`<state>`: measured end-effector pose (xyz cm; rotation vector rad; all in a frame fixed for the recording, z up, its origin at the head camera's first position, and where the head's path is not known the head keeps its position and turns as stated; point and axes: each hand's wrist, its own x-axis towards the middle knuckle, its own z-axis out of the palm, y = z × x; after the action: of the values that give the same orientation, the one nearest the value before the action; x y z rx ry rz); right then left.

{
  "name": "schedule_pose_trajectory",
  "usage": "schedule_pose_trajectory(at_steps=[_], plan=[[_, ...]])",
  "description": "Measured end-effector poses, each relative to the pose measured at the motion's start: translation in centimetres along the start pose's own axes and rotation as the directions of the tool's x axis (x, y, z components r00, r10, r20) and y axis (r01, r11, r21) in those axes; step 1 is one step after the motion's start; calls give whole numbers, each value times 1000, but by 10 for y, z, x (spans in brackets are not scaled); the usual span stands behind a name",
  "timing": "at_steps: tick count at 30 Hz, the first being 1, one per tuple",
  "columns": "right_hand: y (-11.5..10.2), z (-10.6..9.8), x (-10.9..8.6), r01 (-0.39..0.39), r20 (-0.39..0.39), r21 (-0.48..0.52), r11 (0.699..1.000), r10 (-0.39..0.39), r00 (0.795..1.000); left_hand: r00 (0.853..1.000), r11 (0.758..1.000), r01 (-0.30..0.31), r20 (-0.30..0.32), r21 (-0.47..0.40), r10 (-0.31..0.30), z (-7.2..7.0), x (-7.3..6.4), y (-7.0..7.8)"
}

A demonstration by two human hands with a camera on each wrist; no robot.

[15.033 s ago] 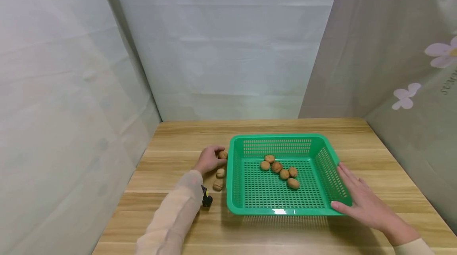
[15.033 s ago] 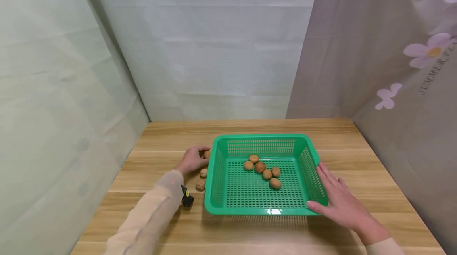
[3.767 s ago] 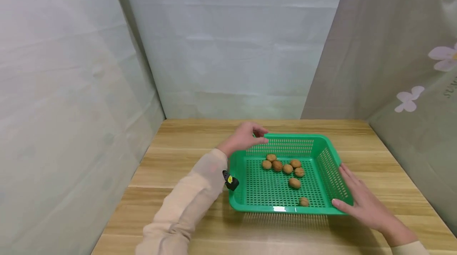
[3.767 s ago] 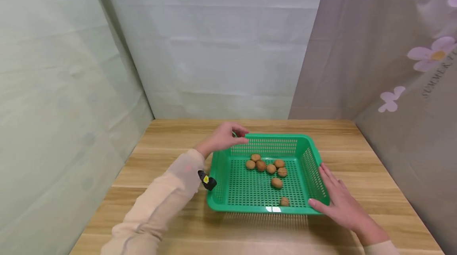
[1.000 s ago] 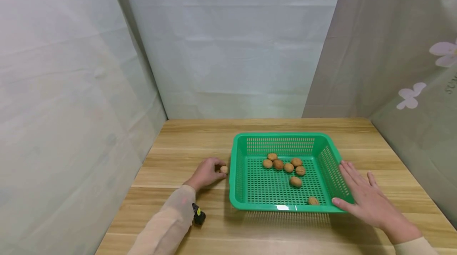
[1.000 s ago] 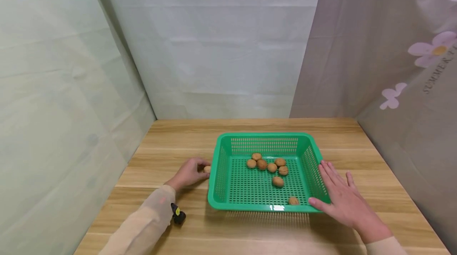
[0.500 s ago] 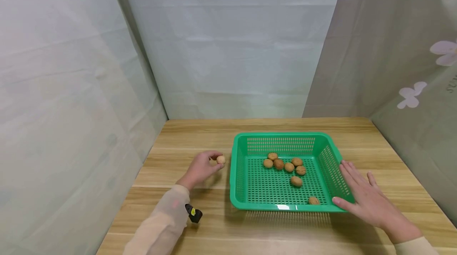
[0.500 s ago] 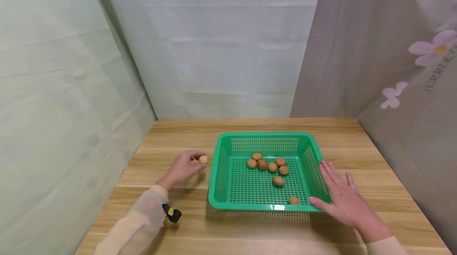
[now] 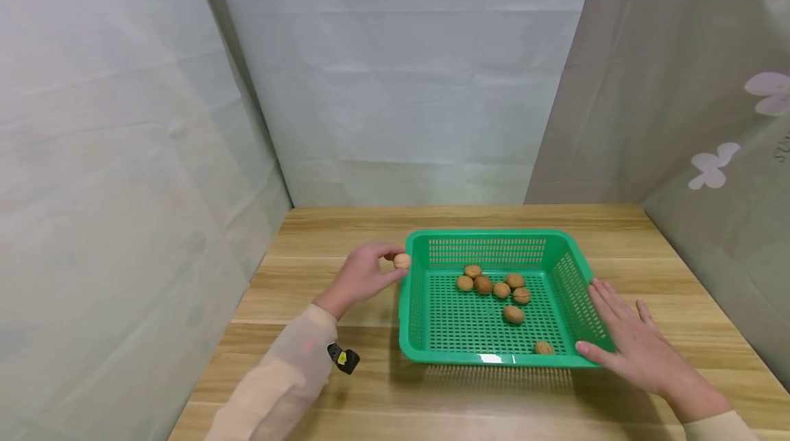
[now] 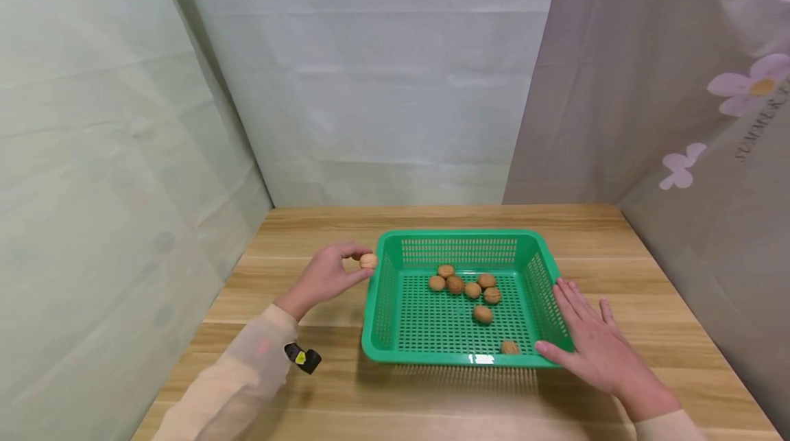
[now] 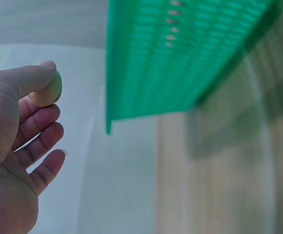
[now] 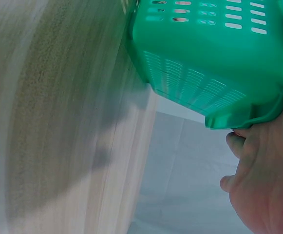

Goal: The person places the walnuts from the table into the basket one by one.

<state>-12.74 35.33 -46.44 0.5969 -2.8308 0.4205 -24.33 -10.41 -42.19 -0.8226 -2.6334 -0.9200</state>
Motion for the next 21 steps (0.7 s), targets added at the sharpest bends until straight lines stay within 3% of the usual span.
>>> schedule_pose_trajectory(at_steps=[4,14,21], plan=[[-1,0,-1,-3,0,4,1000,3,1000,997,998,-65,35,5,65,0,16,18],[0,1,0,-3,-3,12,1000,3,1000,979,987,-160,131,30,155,12,56,56],[0,2,-1,-6,2,9,1000,6,1000,962,975,-213,162,-68,221,32,85,71]])
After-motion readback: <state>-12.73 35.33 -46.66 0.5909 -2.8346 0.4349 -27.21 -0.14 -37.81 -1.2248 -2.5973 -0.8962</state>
